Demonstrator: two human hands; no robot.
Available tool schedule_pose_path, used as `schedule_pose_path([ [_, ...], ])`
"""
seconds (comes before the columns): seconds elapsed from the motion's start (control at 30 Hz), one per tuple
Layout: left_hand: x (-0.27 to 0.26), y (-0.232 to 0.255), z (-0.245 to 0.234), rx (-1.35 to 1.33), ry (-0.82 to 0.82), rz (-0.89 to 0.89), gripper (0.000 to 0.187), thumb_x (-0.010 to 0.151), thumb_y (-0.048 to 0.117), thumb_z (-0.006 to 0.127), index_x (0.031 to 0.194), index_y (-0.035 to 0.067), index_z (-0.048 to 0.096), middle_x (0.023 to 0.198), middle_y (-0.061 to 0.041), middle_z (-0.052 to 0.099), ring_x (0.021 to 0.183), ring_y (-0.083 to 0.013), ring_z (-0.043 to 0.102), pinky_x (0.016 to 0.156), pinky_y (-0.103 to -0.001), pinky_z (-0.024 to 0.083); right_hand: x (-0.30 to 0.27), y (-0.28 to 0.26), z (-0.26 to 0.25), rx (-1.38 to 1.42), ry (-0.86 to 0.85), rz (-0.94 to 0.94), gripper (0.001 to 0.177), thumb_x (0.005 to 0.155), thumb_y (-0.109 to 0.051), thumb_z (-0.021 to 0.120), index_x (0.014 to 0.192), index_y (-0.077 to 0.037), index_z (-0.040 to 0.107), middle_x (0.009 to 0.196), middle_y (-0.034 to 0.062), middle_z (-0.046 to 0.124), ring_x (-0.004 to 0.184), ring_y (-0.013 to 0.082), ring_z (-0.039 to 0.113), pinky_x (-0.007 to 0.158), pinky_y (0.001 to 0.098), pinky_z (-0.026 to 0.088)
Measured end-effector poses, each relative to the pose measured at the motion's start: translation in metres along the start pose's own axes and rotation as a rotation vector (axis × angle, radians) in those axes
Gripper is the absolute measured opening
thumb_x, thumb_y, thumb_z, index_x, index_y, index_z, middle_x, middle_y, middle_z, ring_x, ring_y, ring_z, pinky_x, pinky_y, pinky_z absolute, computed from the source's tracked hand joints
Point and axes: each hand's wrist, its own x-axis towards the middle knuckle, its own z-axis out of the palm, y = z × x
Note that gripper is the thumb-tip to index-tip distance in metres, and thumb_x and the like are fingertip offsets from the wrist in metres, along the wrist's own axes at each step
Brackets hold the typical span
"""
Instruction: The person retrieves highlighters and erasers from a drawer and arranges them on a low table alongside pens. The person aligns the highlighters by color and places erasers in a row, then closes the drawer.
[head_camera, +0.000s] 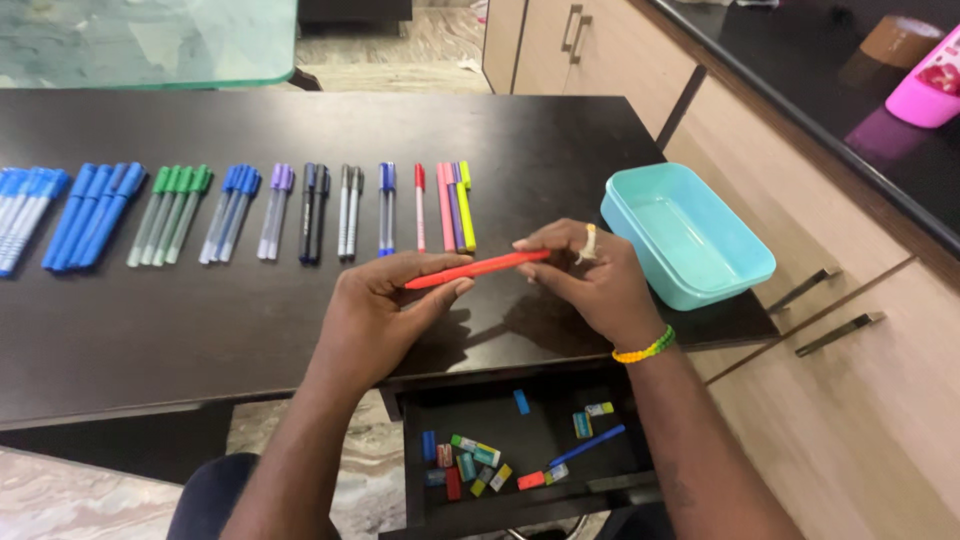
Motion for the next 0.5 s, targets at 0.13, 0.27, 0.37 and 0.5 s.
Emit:
schedule_pose_path([
  [0.13,-0.004,0.001,0.0,0.053,-0.01,0.078,0.026,0.088,0.015,0.079,0.113,0.008,0.08,0.109,-0.004,0.082,0.093,-0.0073,0.073,0.082,-0.024,0.059,-0.001,0.0,0.002,0.016,0.002,0.05,0.02,0.09,-0.003,0.078,0.11,-0.003,0.074,0.102,0.0029,0.073,0.088,0.0075,0.069,0.076,0.0215,0.055],
  [0.27,-0.004,0.0,0.002,-0.029,-0.018,-0.11,0.027,0.091,0.015,0.077,0.117,0.01,0.08,0.099,-0.006,0.082,0.085,-0.0076,0.066,0.075,-0.025,0.055,-0.003,-0.001,0.003,-0.016,-0.03,-0.003,0.019,0.09,-0.003,0.08,0.109,-0.003,0.075,0.102,0.0027,0.075,0.091,0.0076,0.07,0.08,0.0218,0.056],
  [0.37,0.003,-0.001,0.002,-0.102,-0.061,-0.043,0.026,0.095,0.015,0.072,0.12,0.01,0.077,0.106,-0.003,0.081,0.096,-0.0048,0.068,0.085,-0.022,0.056,-0.003,-0.003,0.004,-0.153,-0.021,-0.078,0.021,0.088,-0.002,0.082,0.108,-0.003,0.076,0.102,0.0037,0.077,0.091,0.0088,0.069,0.081,0.0232,0.055],
  [0.5,-0.002,0.005,-0.001,-0.059,-0.056,0.058,0.026,0.096,0.013,0.07,0.121,0.007,0.075,0.115,-0.007,0.077,0.103,-0.0091,0.069,0.09,-0.026,0.056,-0.006,-0.012,0.008,-0.225,0.016,-0.196,0.023,0.089,-0.001,0.082,0.111,-0.004,0.075,0.104,0.0047,0.076,0.088,0.0085,0.069,0.074,0.0217,0.055],
])
